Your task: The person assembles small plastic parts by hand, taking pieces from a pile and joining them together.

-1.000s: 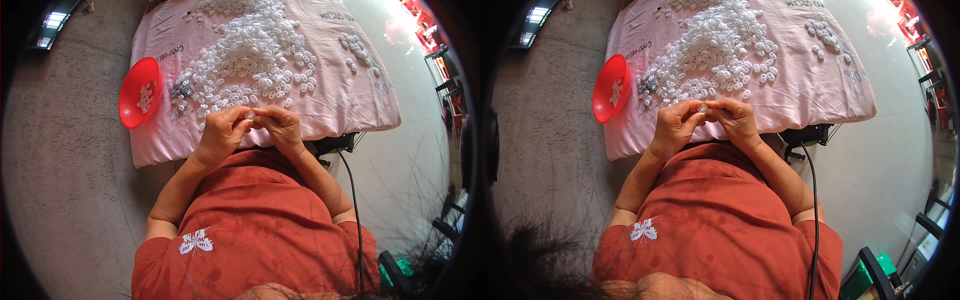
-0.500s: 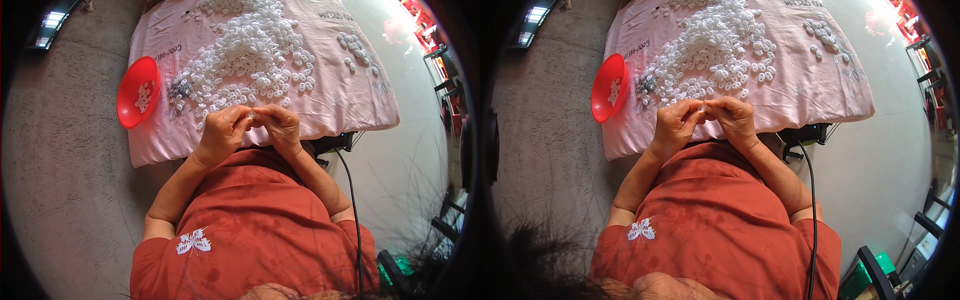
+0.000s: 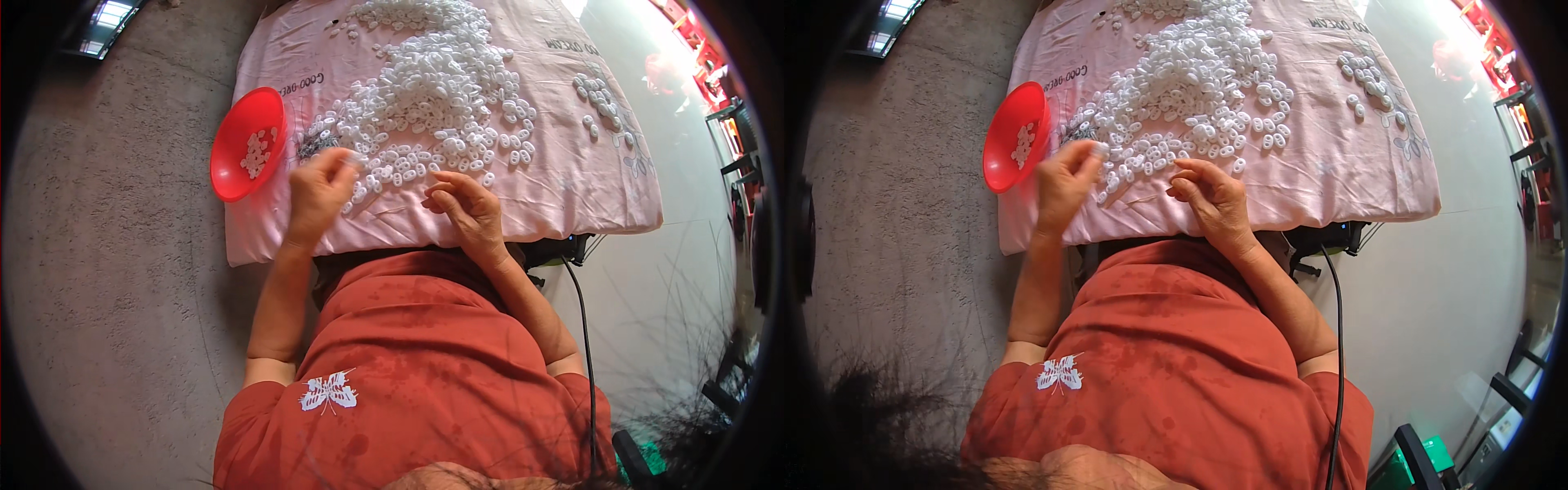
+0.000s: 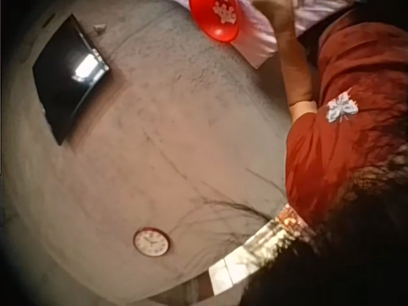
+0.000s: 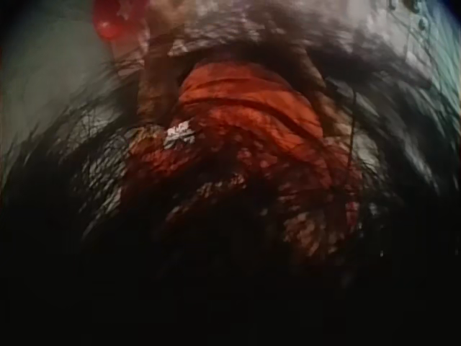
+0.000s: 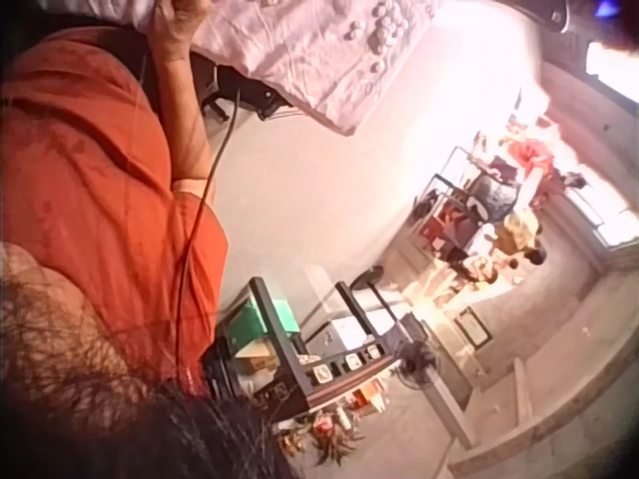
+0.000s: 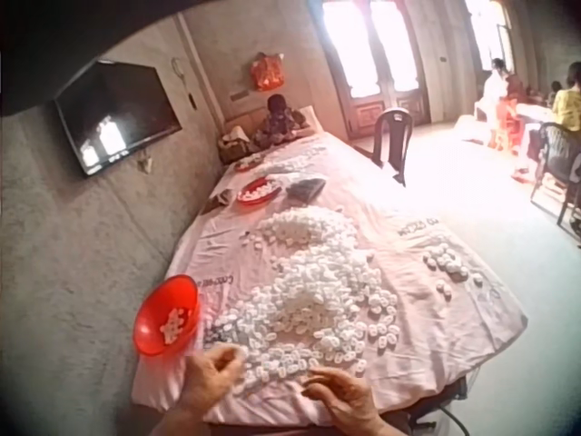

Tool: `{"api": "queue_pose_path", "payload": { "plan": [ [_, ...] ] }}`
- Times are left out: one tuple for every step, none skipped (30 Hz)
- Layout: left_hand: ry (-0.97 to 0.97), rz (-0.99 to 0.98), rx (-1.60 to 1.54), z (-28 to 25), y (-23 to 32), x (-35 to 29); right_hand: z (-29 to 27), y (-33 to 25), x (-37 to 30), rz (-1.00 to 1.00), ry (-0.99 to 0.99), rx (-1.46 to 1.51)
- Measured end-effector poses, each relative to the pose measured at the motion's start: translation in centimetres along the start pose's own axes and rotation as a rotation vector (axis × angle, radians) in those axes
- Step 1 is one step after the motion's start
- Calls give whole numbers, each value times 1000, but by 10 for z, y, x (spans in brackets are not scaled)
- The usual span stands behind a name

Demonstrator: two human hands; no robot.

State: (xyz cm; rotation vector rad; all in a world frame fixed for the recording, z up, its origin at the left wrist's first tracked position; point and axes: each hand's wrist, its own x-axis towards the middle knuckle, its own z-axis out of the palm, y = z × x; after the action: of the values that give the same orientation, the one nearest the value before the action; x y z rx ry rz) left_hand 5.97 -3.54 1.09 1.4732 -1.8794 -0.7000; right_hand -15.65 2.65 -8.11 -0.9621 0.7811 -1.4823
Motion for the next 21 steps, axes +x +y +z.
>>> {"api": "queue_pose_path", "payload": {
  "plan": [
    [123,31,165,-19,-19,10,0,0,0,-1,-3,0],
    [204,-3,155,-35,-29,19,-2,2,0,1,-5,-13],
    [329,26,255,-54,-39,25,-2,2,0,3,-12,-23],
    [336,25,259,-73,-51,30,0,2,1,1,-20,-20],
    [363,-41,289,-89,-60,33,2,1,2,15,-6,-30],
    [390,-108,319,-99,-70,33,3,0,2,29,8,-40],
    [393,-108,319,-101,-73,33,4,1,3,28,5,-40],
    [426,-80,411,-103,-76,33,4,1,4,60,19,-29],
    [459,-52,504,-105,-79,32,5,1,5,92,32,-19],
    [459,-54,502,-100,-77,31,6,0,7,93,32,-21],
    [392,-9,413,-90,-70,28,8,-5,9,107,47,-38],
    [325,35,324,-78,-63,24,9,-8,11,120,62,-55],
    [185,-29,245,-68,-57,20,9,-10,13,120,60,-56],
    [48,-93,166,-59,-52,15,10,-12,16,92,52,-61],
    [14,-51,146,-46,-51,12,11,-13,18,63,45,-66],
    [-17,-10,130,-36,-52,8,14,-15,20,62,35,-62],
    [-13,-10,132,-29,-53,7,18,-17,22,71,25,-40],
    [-62,39,195,-23,-54,6,20,-17,23,80,15,-17],
    [-114,89,256,-17,-52,7,19,-15,24,77,15,-17],
    [-114,92,257,-11,-50,8,18,-10,24,133,-23,7],
    [-104,33,303,-6,-47,10,16,-5,24,189,-61,31]
  ]
}}
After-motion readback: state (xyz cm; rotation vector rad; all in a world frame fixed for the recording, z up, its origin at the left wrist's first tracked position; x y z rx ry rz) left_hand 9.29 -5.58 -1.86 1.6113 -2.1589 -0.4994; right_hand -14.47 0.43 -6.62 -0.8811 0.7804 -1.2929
